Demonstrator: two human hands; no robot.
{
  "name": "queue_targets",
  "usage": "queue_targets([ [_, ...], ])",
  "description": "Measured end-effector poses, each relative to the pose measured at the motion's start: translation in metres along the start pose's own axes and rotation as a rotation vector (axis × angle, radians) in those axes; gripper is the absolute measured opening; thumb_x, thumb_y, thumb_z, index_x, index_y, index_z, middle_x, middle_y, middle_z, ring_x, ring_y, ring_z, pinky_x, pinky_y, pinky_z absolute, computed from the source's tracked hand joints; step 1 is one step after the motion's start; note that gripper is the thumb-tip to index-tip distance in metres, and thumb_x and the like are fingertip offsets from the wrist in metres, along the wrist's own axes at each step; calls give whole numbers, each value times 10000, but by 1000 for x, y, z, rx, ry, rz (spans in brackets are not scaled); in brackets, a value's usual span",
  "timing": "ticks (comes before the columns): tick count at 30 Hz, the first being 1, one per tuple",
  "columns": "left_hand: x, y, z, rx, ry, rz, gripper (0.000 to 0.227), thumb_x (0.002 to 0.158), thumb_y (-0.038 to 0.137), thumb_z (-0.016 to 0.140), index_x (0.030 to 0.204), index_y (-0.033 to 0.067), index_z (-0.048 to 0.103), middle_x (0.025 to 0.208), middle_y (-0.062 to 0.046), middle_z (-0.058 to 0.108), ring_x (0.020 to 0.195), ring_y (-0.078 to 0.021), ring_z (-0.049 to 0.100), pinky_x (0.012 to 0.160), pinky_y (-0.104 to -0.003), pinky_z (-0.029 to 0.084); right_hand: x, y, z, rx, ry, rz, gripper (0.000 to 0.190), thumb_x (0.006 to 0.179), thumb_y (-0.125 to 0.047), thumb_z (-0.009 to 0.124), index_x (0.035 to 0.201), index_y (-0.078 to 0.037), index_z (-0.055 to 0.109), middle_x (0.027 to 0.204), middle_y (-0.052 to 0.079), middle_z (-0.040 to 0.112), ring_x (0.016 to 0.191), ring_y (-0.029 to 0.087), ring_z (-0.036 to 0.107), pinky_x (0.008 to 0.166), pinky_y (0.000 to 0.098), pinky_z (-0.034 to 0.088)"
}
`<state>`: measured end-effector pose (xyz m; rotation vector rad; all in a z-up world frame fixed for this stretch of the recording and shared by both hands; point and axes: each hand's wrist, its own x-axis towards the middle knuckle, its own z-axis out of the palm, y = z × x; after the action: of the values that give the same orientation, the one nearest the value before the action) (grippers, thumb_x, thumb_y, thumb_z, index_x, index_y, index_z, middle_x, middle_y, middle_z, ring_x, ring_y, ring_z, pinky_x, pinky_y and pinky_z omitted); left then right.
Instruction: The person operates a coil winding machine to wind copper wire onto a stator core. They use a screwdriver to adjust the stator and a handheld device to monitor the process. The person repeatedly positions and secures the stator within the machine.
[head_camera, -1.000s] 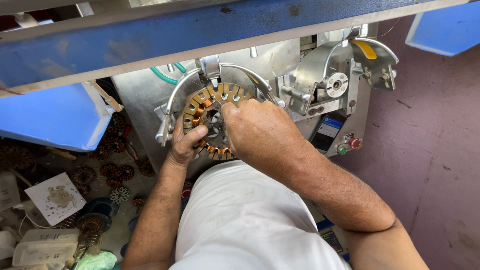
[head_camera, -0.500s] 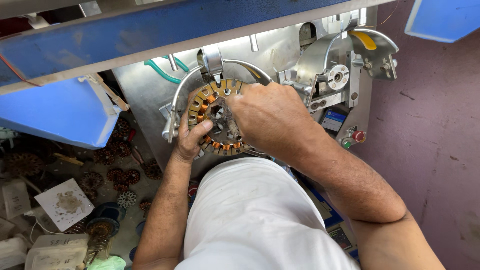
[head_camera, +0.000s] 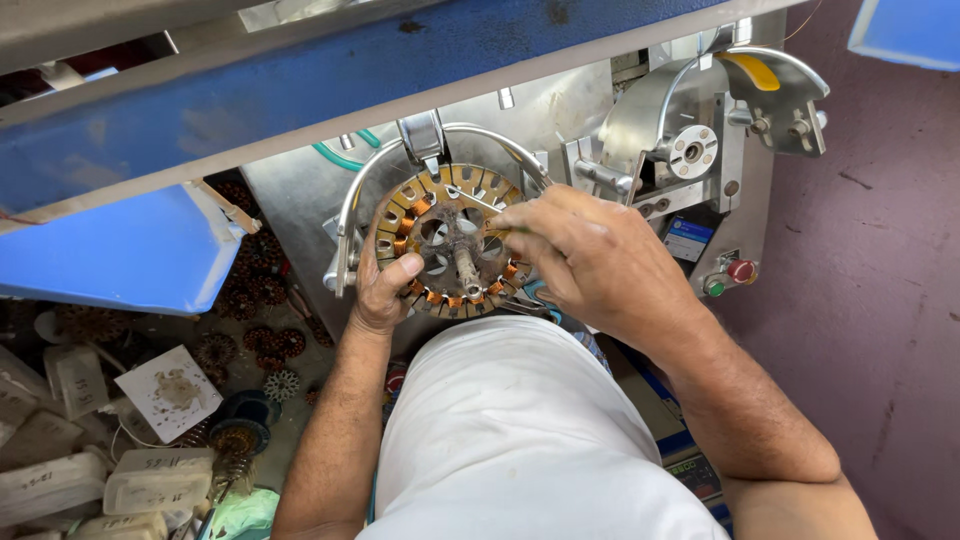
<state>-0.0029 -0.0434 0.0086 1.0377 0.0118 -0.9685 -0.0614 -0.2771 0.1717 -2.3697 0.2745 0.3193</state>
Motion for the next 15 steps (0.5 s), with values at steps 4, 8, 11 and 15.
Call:
queue_targets([
  [4,-2,-3,-1,-38,35,-29,935,744,311,713,1556,-4,372,1415,-186,559,1328,-306,551,1151,-468,463,-8,18,-4,305,-79,-78,623,836,-11,703,1427,-108,531,1000,104,622,901,192,698,722,327,610],
  [8,-3,-11,-6,-111,48,-79,837,767,273,730,1494,-31,447,1336,-179,613,1234,-296,603,1070,-451,520,-12,32,6,367,-25,-99,627,851,-4,723,1434,-142,540,1026,58,655,963,164,712,783,300,617],
  [11,-5,-13,-9,-113,54,-106,799,766,280,732,1458,-42,493,1303,-175,639,1194,-288,630,1030,-436,550,-8,32,15,392,90,-156,517,888,-67,780,1371,-142,612,1052,46,690,961,163,713,806,280,620],
  [15,-5,-12,-9,-135,61,-138,804,750,279,743,1444,-44,499,1283,-179,639,1169,-290,636,1004,-443,557,4,24,21,441,214,-301,333,976,-88,735,1293,-107,637,1187,107,667,1081,202,697,900,292,623],
])
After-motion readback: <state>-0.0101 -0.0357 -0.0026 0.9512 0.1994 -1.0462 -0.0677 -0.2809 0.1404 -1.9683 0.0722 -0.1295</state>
